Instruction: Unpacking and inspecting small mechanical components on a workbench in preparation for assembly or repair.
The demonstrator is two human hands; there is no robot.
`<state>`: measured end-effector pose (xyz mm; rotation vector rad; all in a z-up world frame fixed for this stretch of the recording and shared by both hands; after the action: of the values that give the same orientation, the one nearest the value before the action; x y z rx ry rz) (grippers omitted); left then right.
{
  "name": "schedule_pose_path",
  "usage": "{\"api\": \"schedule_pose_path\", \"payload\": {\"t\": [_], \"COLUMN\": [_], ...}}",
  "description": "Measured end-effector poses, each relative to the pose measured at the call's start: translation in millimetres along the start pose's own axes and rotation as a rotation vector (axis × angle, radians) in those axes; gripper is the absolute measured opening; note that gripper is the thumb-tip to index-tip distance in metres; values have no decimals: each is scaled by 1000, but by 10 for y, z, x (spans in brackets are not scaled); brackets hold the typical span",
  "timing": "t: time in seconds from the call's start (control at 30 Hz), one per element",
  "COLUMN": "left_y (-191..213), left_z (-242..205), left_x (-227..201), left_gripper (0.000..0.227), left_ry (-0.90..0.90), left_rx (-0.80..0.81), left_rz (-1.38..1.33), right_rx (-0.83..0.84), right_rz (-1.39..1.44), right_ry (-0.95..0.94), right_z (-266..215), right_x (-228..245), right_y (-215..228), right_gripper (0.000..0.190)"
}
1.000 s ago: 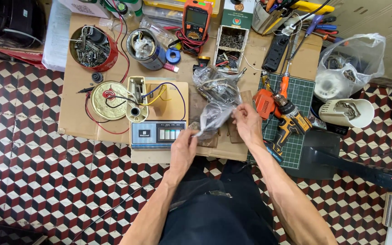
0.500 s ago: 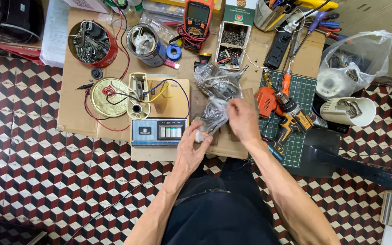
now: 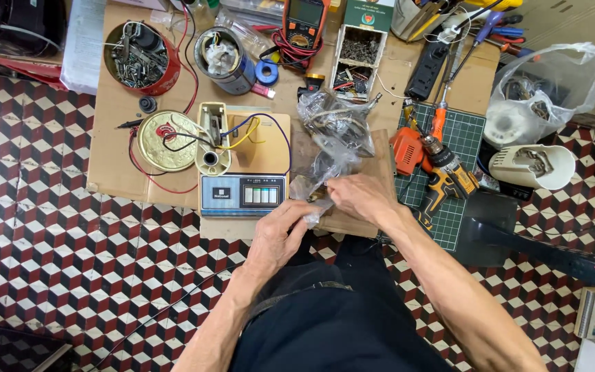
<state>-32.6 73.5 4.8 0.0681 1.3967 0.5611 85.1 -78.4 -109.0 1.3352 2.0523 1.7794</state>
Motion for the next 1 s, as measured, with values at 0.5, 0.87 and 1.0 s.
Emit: {"api": "schedule_pose_path", "payload": {"t": [0.5,0.87,1.0], "left_y": [-101,-847,-732], "left_z": [349,512,160], "left_x": [-423,574,855], "left_gripper": [21,14,39], "left_ry": [-322,-68,35], "left_rx": [24,162,428], "left_rz": [377,457,899], "right_rx": [-228,-192,-151], "right_rz": [-108,-135,-107], "right_ry": [-88,-92,-211], "right_z": [-33,-61,-25], "right_x": [-216,-381,-293], "right_y": [405,127,262], "right_gripper": [74,62,75]}}
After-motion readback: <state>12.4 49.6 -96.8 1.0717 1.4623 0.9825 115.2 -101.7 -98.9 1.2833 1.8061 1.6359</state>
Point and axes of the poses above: each hand's wrist, its own z-axis towards the middle knuckle, its own y-axis out of the back of the hand, x = y × z, the point moved 6 cm from there along z, towards the middle knuckle, and after that the axes turned 10 degrees about -x, right-handed, at the moved point
